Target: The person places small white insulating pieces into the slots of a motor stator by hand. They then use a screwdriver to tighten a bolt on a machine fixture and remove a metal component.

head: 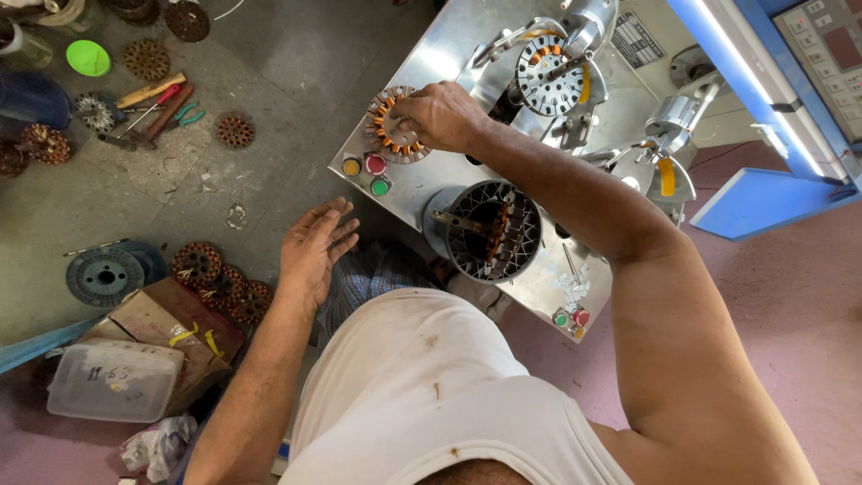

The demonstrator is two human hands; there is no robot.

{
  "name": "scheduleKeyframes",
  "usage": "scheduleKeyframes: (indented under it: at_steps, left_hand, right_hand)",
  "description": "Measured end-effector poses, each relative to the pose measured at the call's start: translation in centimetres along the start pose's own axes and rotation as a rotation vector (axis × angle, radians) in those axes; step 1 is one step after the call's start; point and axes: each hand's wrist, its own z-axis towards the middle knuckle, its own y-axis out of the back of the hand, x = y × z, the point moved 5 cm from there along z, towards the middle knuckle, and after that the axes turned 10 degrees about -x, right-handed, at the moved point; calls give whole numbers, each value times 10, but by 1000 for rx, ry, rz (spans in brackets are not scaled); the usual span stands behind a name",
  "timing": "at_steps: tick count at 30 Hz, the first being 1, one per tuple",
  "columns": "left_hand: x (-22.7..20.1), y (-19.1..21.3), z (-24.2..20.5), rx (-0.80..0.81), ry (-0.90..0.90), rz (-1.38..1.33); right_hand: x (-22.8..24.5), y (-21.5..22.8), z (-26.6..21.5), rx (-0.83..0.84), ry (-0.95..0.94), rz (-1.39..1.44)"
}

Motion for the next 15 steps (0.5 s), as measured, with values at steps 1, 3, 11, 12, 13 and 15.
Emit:
scheduleKeyframes:
  at_steps: [1, 3, 11, 12, 13, 15]
  left_hand:
    - [-1, -3, 2, 11, -5, 3]
    - [-2, -7, 5, 32, -16, 10]
    - [1, -24, 17, 83, -12, 102]
    - [1, -27, 19, 96, -13, 110]
    - [0, -30, 22, 90, -19, 146]
    - [2, -34, 25, 80, -24, 223]
  right_hand:
    - [0, 1, 1, -30, 14, 28]
    - [-2, -1, 1, -37, -21, 46]
    - [-22, -9, -22, 11, -182, 118]
    - [-23, -9, -25, -25, -158, 145]
    - [-25, -9, -27, -60, -134, 172]
    - [-33, -17, -31, -3, -190, 195]
